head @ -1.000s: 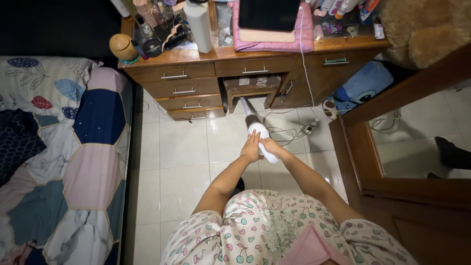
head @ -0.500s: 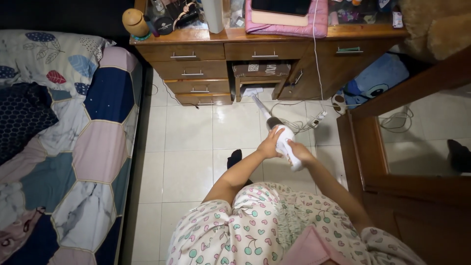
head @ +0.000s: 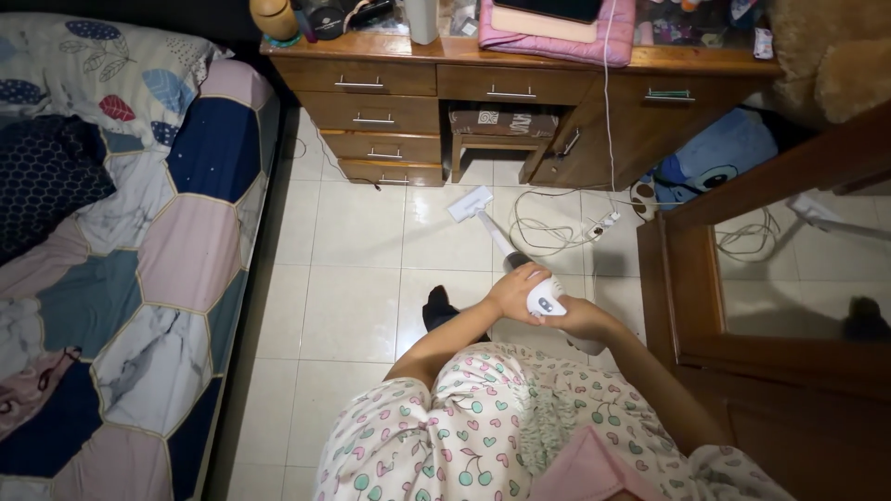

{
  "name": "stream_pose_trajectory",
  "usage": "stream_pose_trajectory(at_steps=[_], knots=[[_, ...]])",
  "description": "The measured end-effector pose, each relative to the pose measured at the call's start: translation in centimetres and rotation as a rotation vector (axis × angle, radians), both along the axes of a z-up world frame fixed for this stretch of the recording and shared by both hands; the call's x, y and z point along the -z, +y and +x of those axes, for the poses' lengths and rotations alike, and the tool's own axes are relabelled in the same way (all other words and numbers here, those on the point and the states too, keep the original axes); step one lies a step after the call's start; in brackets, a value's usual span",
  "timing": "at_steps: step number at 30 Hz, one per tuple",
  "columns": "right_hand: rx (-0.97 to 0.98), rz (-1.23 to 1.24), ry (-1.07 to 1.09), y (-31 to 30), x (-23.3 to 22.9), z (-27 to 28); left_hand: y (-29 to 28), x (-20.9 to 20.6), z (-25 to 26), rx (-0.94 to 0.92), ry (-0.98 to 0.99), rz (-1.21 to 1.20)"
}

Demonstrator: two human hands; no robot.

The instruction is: Using a handheld vacuum cleaner to clean the floor and around furniture in a bedroom.

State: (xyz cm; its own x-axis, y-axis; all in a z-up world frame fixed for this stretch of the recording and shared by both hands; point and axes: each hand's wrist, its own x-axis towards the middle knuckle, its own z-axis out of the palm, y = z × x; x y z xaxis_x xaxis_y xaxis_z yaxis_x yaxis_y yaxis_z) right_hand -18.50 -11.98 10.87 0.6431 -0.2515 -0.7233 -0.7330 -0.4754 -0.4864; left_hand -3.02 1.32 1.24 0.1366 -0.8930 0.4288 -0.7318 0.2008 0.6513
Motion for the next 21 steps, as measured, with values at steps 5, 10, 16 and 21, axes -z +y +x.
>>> stream_pose_trajectory(at_steps=[5,10,16,21], knots=[[-0.195,0.052,-0.132,-0.1,0.2,2.1,2.8,-1.3,1.0,-0.123,-0.024,0.063],[-0.273,0.075,-0.057,-0.8,-0.8,6.9,3.7,-2.1,3.5,-0.259,-0.044,0.132],[-0.215,0.241,0.049,-1.3,-0.2,15.7,4.0,-1.2,10.8,-0.357,-0.059,0.149],[-0.075,0.410,0.051,-1.4,1.2,20.9,4.5,-2.2,16.2,-0.328,-0.065,0.120]])
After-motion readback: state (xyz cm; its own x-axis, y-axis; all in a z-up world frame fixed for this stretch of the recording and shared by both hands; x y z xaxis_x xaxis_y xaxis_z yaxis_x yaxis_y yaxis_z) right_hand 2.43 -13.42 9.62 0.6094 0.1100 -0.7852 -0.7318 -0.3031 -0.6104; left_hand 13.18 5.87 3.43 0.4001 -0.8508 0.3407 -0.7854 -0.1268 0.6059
